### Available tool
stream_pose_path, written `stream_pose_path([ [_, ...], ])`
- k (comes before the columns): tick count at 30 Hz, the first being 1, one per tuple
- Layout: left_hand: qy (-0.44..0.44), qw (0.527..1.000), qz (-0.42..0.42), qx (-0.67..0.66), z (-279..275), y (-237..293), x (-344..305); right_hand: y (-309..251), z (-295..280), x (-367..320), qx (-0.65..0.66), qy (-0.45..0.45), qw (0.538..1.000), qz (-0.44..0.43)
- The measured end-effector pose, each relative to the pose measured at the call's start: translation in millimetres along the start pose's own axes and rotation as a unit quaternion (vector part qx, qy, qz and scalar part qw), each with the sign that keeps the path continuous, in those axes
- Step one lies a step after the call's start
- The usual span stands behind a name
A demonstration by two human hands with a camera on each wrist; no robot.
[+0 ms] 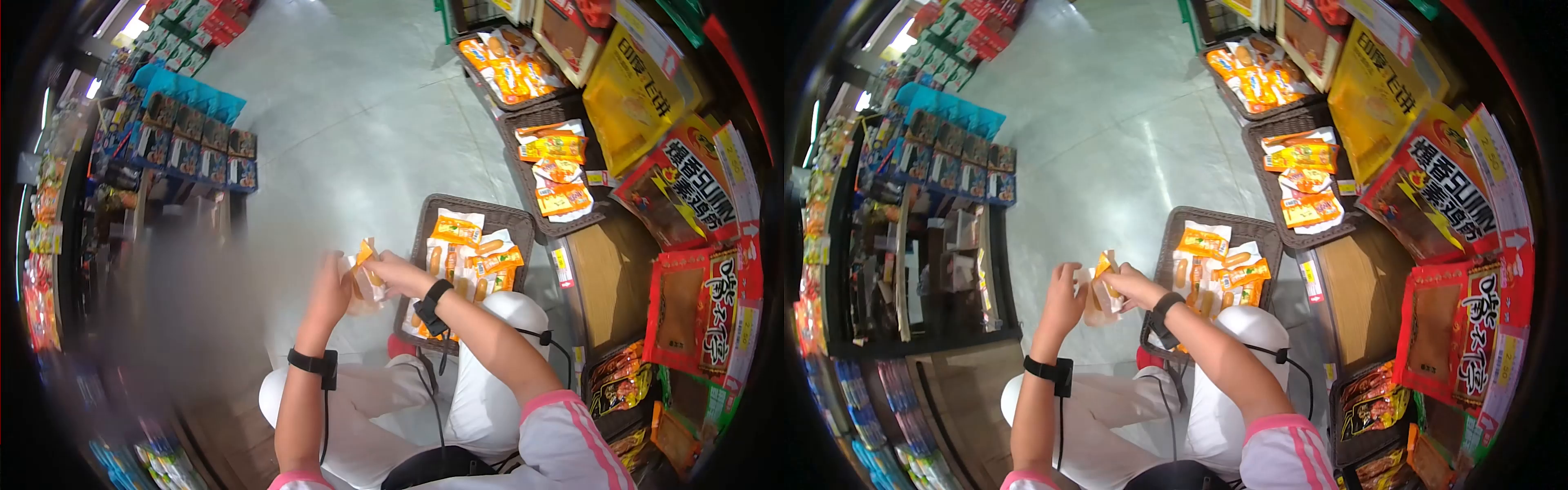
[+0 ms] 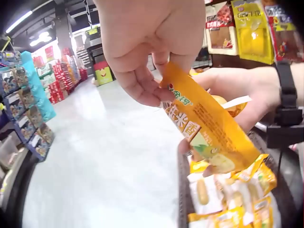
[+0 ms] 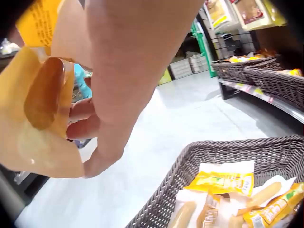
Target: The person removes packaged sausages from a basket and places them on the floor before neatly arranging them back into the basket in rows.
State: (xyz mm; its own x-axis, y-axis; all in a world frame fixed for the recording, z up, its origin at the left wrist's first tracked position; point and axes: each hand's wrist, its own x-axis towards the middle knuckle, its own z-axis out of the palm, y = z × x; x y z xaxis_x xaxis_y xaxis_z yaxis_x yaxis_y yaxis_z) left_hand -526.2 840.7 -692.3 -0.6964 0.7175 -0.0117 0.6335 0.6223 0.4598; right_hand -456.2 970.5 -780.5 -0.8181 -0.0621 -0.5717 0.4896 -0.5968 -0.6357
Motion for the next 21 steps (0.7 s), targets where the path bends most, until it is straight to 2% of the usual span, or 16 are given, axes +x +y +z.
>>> stream_pose_path([
  [2, -0.026, 0.998, -0.008, 0.060, -5, -14, -20, 21, 10, 29, 0.018, -0.022, 1.000, -0.009],
  [3, -0.086, 0.994, -0.025, 0.062, -7, -17, -30, 30, 15, 40, 0.028, -0.033, 0.999, -0.014],
  [5, -0.204, 0.976, -0.049, 0.065, -6, -19, -41, 20, 24, 30, -0.036, -0.026, 0.999, -0.015],
  [7, -0.258, 0.962, -0.039, 0.085, 4, -15, -47, 20, 17, 19, -0.119, -0.002, 0.993, -0.022],
  [8, -0.285, 0.953, -0.030, 0.093, 13, -13, -50, 25, 10, 20, -0.158, 0.049, 0.986, -0.013],
  [9, -0.297, 0.953, -0.010, 0.064, 31, -18, -49, 26, -11, 18, -0.246, 0.051, 0.968, 0.014],
  [10, -0.316, 0.947, -0.012, 0.059, 49, -14, -42, 59, -36, 42, -0.399, 0.161, 0.899, -0.077],
  [12, -0.338, 0.941, -0.012, 0.029, 84, -7, -38, 47, -55, 8, -0.338, 0.273, 0.900, -0.041],
  [13, -0.337, 0.942, -0.009, 0.005, 101, -4, -39, 55, -78, 12, -0.367, 0.303, 0.879, 0.010],
  [14, -0.336, 0.942, -0.007, -0.014, 119, -5, -40, 68, -105, 8, -0.309, 0.310, 0.899, -0.026],
  [15, -0.344, 0.939, 0.005, 0.003, 153, -24, -47, 62, -117, -8, -0.307, 0.332, 0.892, 0.019],
  [16, -0.353, 0.935, 0.022, 0.025, 198, -54, -57, 72, -126, -17, -0.305, 0.403, 0.863, -0.015],
  [17, -0.385, 0.920, 0.047, 0.053, 197, -46, -53, 65, -125, -33, -0.332, 0.445, 0.830, 0.052],
  [18, -0.415, 0.903, 0.075, 0.079, 196, -39, -50, 72, -134, -44, -0.338, 0.441, 0.827, 0.079],
  [19, -0.435, 0.880, 0.149, 0.119, 207, -46, -47, 80, -144, -56, -0.346, 0.437, 0.823, 0.109],
  [21, -0.459, 0.815, 0.296, 0.191, 232, -70, -44, 78, -151, -89, -0.271, 0.350, 0.885, 0.143],
])
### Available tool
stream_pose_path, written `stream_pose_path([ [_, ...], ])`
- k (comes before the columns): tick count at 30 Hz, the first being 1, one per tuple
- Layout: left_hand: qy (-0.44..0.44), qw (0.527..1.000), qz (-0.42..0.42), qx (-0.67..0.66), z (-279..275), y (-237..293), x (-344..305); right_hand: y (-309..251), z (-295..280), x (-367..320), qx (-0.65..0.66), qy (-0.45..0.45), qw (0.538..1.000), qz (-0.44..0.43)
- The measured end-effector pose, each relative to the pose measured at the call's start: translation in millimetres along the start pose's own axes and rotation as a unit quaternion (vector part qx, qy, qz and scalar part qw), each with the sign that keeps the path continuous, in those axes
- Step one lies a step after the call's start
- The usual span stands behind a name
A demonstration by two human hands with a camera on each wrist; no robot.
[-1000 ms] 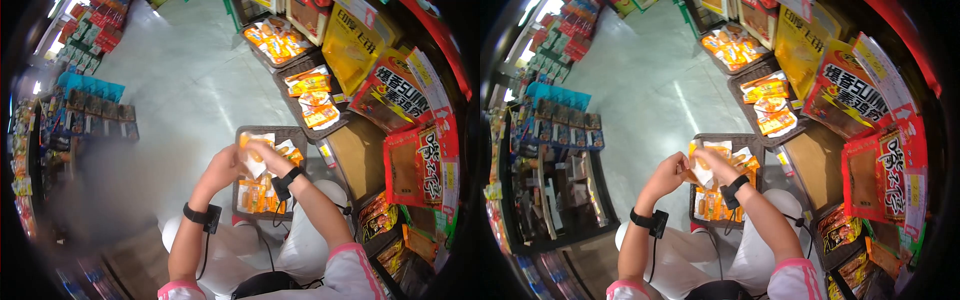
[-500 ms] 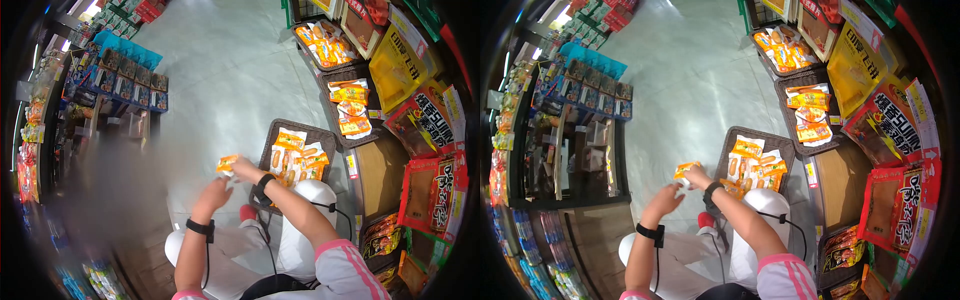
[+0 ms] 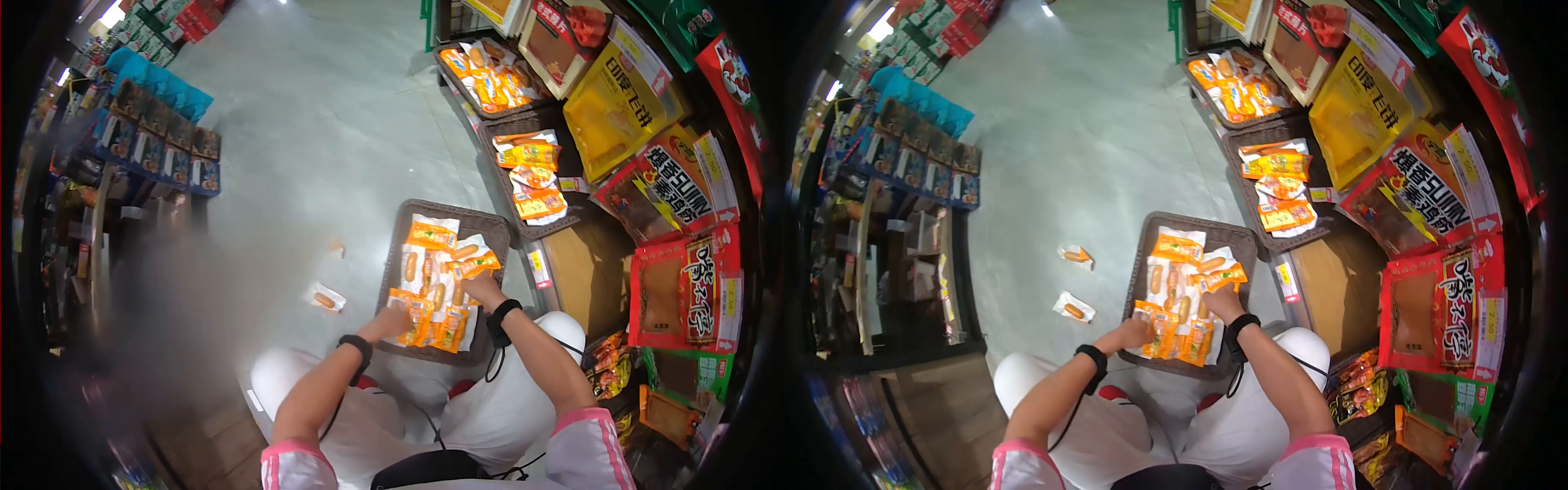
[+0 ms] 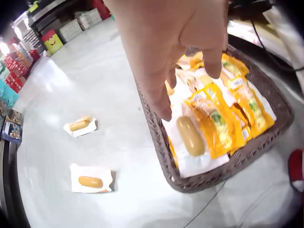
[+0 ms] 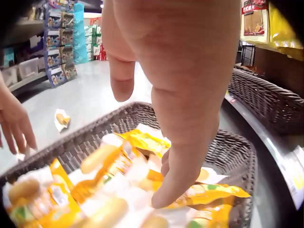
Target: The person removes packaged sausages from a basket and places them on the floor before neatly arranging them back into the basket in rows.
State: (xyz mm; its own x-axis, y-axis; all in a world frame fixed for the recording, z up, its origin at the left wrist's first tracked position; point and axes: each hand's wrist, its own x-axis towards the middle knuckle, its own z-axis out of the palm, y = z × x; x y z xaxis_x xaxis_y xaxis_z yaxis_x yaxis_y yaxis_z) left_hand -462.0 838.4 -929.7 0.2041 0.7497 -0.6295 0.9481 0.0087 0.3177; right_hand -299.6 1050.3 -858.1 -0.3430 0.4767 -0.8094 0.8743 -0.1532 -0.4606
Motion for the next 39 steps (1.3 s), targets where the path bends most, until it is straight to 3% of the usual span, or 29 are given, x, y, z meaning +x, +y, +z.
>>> stream_pose_path([
  [2, -0.026, 0.970, -0.116, -0.212, -27, 1, -1, 19, -6, -7, 0.050, -0.085, 0.994, 0.046],
  [5, 0.039, 0.881, -0.276, -0.383, -49, 10, -8, 38, 4, -16, 0.085, -0.145, 0.977, 0.134],
  [7, -0.084, 0.892, -0.199, -0.398, -83, 14, -18, 42, 10, -26, 0.097, -0.168, 0.972, 0.129],
  [10, -0.165, 0.864, -0.198, -0.433, -93, 15, -14, 38, 18, -32, 0.102, -0.190, 0.969, 0.121],
  [15, 0.010, 0.760, -0.326, -0.562, -30, 11, 8, 32, 49, -29, 0.026, -0.188, 0.978, 0.085],
  [16, 0.008, 0.748, -0.339, -0.570, -28, 13, 9, 30, 54, -25, -0.004, -0.195, 0.978, 0.072],
  [18, -0.007, 0.718, -0.301, -0.627, -22, 16, 6, 25, 63, -19, -0.064, -0.206, 0.976, 0.043],
  [20, -0.032, 0.671, -0.197, -0.714, -17, 19, -3, 30, 79, -3, -0.142, -0.178, 0.974, 0.003],
  [21, -0.061, 0.670, -0.137, -0.727, -14, 17, -4, 33, 86, 1, -0.166, -0.150, 0.975, -0.010],
  [24, -0.033, 0.710, -0.157, -0.686, -35, 35, -12, 12, 94, -14, -0.133, -0.086, 0.987, 0.040],
  [25, -0.023, 0.711, -0.153, -0.686, -31, 34, -11, 16, 104, -10, -0.150, -0.041, 0.988, 0.007],
  [28, 0.070, 0.764, -0.229, -0.599, 18, 29, 12, 21, 117, -1, -0.173, -0.057, 0.982, -0.043],
  [31, -0.001, 0.768, -0.224, -0.600, -56, 40, -27, -23, 89, -44, -0.127, -0.109, 0.985, -0.037],
  [34, 0.084, 0.732, -0.191, -0.649, -6, 12, 8, -3, 99, -12, 0.073, -0.159, 0.983, -0.052],
  [35, 0.097, 0.717, -0.175, -0.668, -31, 19, -7, -15, 97, -26, 0.168, -0.114, 0.976, -0.082],
  [38, 0.142, 0.665, -0.131, -0.722, -121, 33, -46, -15, 107, 1, 0.277, -0.020, 0.952, -0.127],
  [39, 0.158, 0.695, -0.140, -0.687, -121, 25, -41, -23, 106, -1, 0.329, -0.040, 0.933, -0.140],
])
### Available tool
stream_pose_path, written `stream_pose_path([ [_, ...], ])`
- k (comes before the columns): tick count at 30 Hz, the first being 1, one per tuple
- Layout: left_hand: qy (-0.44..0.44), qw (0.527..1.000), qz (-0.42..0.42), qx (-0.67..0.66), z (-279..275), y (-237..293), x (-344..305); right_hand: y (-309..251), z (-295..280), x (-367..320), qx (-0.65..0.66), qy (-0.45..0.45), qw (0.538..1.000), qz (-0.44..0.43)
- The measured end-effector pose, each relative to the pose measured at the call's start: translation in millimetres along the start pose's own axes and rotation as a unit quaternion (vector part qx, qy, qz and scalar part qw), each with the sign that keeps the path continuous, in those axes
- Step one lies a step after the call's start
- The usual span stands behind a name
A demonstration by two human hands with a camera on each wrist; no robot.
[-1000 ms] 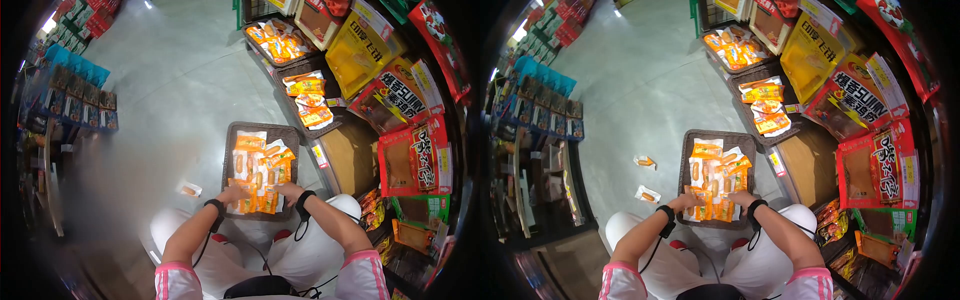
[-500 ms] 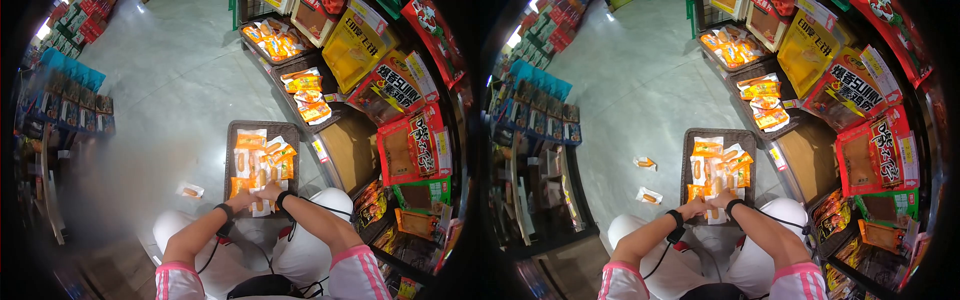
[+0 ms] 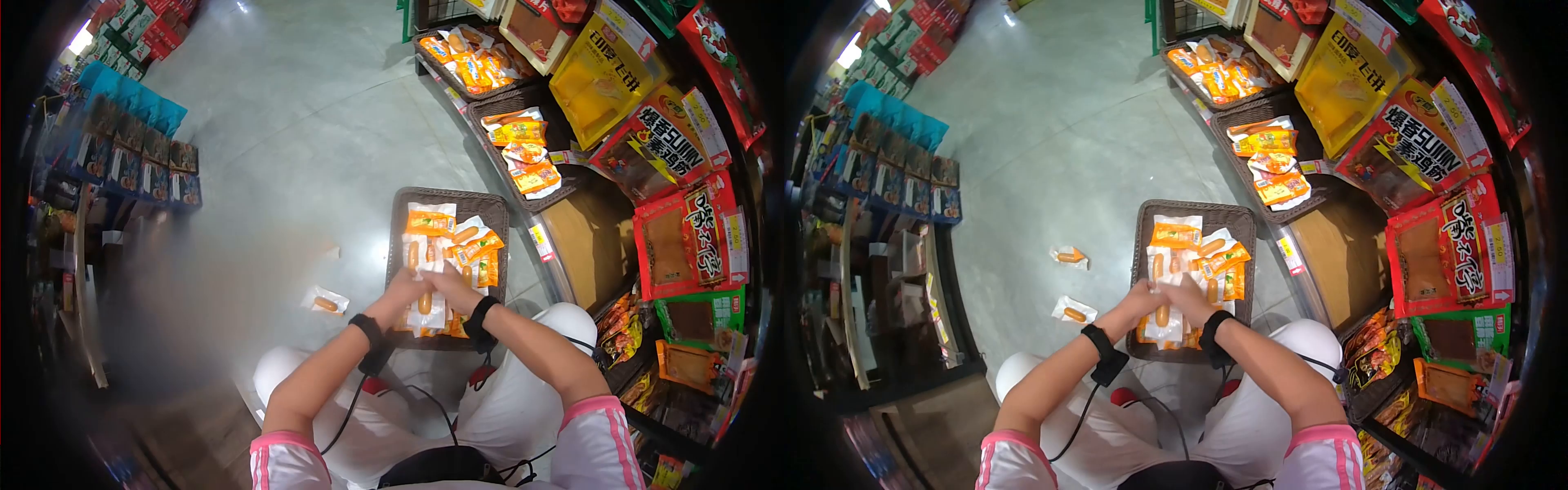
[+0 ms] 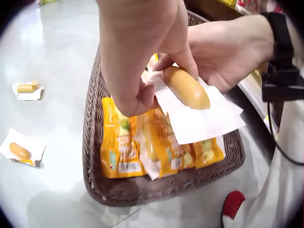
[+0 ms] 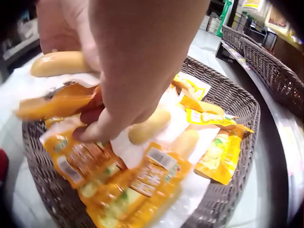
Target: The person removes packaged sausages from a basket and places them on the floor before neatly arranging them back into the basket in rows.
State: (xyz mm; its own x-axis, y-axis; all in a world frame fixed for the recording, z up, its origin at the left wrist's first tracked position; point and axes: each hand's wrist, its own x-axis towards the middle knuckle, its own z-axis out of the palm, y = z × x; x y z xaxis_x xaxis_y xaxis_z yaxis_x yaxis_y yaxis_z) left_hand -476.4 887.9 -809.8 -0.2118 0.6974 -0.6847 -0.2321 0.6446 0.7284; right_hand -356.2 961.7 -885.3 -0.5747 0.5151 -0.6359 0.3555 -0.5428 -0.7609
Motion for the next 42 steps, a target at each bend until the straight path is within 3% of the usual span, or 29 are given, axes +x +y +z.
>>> stream_pose_path([
  [2, 0.036, 0.995, 0.031, 0.089, -12, -1, 17, -27, 8, -6, 0.112, -0.034, 0.993, -0.022],
  [5, 0.095, 0.957, 0.022, 0.274, -35, 27, 11, -52, 19, -16, 0.094, -0.055, 0.994, 0.014],
  [9, 0.122, 0.909, -0.003, 0.399, -77, 29, 5, -4, 26, 23, -0.101, -0.074, 0.990, -0.058],
  [10, 0.145, 0.898, -0.006, 0.415, -82, 28, 2, -24, 35, 8, -0.145, -0.063, 0.986, -0.050],
  [13, 0.206, 0.859, -0.019, 0.469, -91, 20, -12, -35, 57, -1, -0.163, -0.136, 0.977, -0.029],
  [15, 0.240, 0.825, -0.025, 0.510, -95, 13, -20, -19, 68, 12, -0.180, -0.172, 0.967, -0.062],
  [17, 0.218, 0.789, -0.023, 0.574, -102, 3, -25, -14, 83, 14, -0.171, -0.195, 0.961, -0.100],
  [21, 0.182, 0.763, -0.083, 0.615, -124, -14, -20, -39, 87, -10, -0.113, -0.242, 0.962, 0.048],
  [24, 0.164, 0.754, -0.127, 0.623, -117, -1, -23, -40, 80, -10, -0.238, -0.214, 0.947, 0.041],
  [28, 0.167, 0.774, -0.048, 0.608, -107, -10, -14, -8, 41, 9, -0.305, -0.098, 0.941, -0.109],
  [31, 0.126, 0.803, -0.010, 0.582, -99, -17, -7, -9, 9, 9, -0.379, -0.037, 0.919, -0.099],
  [33, 0.095, 0.831, 0.016, 0.548, -87, -20, -4, 1, -11, 11, -0.372, 0.008, 0.925, -0.072],
  [36, -0.037, 0.863, 0.049, 0.501, -58, -20, 0, -1, -38, 3, -0.422, 0.082, 0.903, -0.012],
  [39, -0.134, 0.875, 0.047, 0.462, -36, -57, 24, 19, -64, 8, -0.466, 0.132, 0.872, 0.068],
  [42, -0.175, 0.906, 0.071, 0.380, -21, -77, 30, -10, -64, -19, -0.404, 0.073, 0.900, 0.147],
])
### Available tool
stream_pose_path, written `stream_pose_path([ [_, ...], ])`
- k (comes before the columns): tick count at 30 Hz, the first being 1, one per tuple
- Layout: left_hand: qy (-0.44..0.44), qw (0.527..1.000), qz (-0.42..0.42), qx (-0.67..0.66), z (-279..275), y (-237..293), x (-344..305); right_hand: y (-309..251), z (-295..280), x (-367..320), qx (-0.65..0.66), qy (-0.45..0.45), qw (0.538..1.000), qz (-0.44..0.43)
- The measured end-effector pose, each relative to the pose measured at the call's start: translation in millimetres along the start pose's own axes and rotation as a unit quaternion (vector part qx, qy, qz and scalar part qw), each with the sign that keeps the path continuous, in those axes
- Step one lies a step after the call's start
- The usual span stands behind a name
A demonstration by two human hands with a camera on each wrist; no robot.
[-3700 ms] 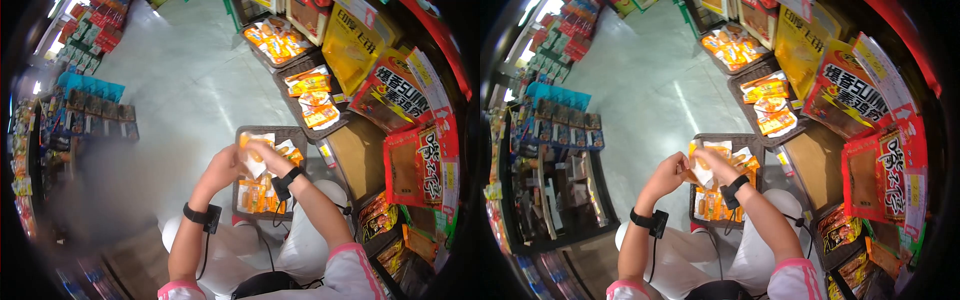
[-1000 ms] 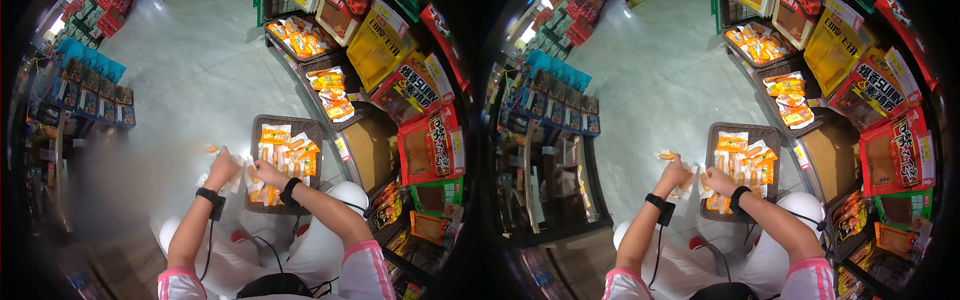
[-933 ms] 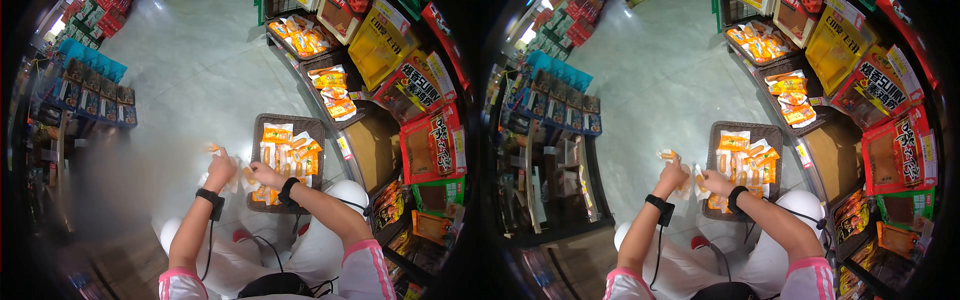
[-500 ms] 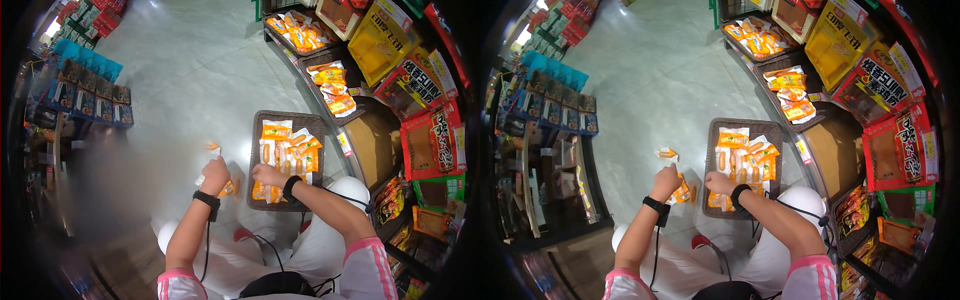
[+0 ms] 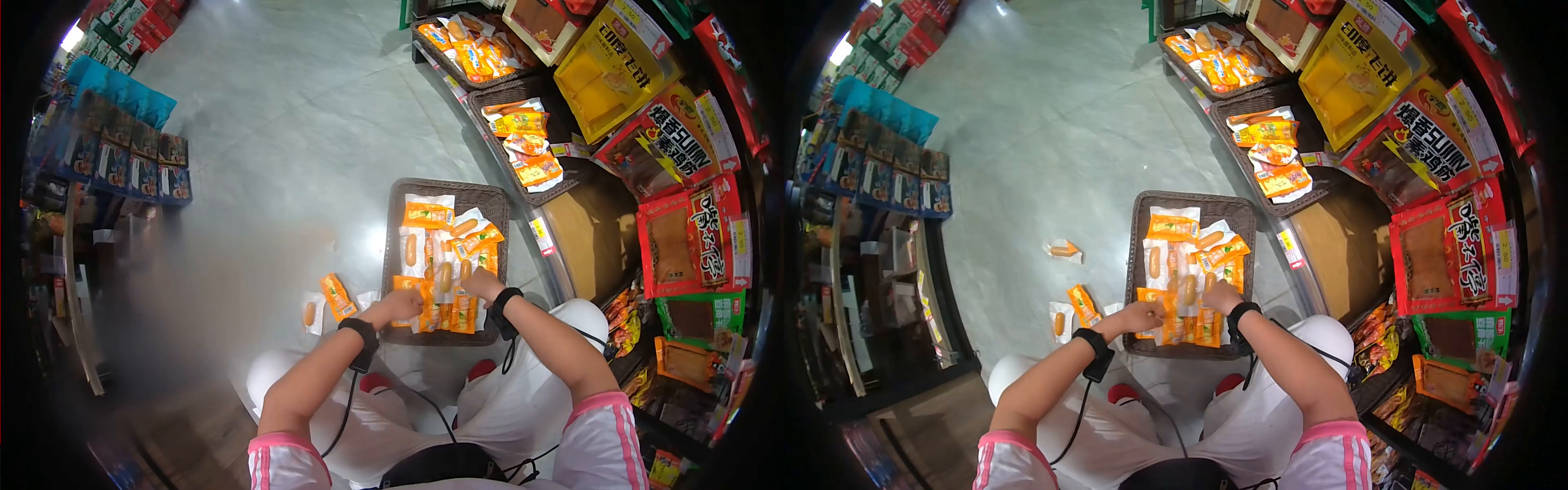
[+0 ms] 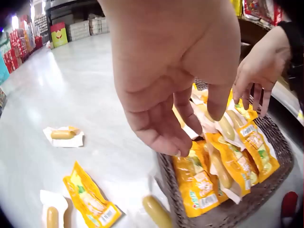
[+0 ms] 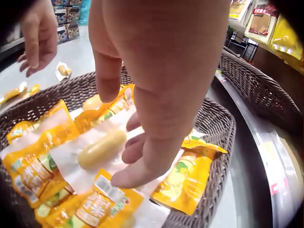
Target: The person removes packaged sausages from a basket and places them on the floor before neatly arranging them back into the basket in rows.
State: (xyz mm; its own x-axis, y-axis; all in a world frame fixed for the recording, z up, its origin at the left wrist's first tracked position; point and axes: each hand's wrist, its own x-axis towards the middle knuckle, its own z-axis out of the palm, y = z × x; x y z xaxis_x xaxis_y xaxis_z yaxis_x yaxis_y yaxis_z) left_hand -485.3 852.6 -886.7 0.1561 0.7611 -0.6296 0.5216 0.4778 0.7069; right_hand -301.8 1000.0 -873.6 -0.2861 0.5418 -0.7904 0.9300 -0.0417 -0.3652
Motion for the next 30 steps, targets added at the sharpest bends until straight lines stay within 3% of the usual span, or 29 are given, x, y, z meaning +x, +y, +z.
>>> stream_pose_path([
  [1, -0.021, 1.000, 0.006, 0.013, 3, 0, 6, -2, -5, -5, -0.004, -0.047, 0.999, 0.000],
  [2, -0.042, 0.999, 0.012, 0.027, 4, 0, 12, 11, 2, 10, 0.002, -0.153, 0.987, -0.040],
  [5, -0.045, 0.998, 0.017, -0.033, 21, -19, 28, 2, 7, 5, 0.000, -0.196, 0.980, -0.017],
  [6, -0.036, 0.997, 0.017, -0.070, 29, -27, 33, 1, 9, 8, -0.010, -0.193, 0.980, -0.048],
  [9, 0.007, 0.998, 0.043, 0.038, 28, -23, 35, 1, 15, 17, -0.066, -0.167, 0.974, -0.137],
  [11, 0.012, 0.998, 0.051, 0.031, 35, -39, 47, -7, 18, 14, -0.139, -0.128, 0.963, -0.193],
  [15, 0.092, 0.995, -0.007, -0.038, 33, -20, 46, -13, 16, 8, -0.075, -0.217, 0.953, -0.198],
  [17, 0.082, 0.995, -0.040, -0.051, 22, -6, 42, -14, 21, 10, -0.101, -0.216, 0.954, -0.183],
  [22, 0.085, 0.995, -0.032, 0.038, 14, -5, 40, -17, 26, 17, -0.115, -0.140, 0.964, -0.197],
  [27, 0.052, 0.989, -0.045, 0.129, -44, 37, 11, -34, 20, 20, -0.053, -0.045, 0.976, -0.205],
  [30, 0.061, 0.988, -0.081, 0.116, -91, 60, -18, -42, 30, 41, -0.081, 0.017, 0.946, -0.312],
])
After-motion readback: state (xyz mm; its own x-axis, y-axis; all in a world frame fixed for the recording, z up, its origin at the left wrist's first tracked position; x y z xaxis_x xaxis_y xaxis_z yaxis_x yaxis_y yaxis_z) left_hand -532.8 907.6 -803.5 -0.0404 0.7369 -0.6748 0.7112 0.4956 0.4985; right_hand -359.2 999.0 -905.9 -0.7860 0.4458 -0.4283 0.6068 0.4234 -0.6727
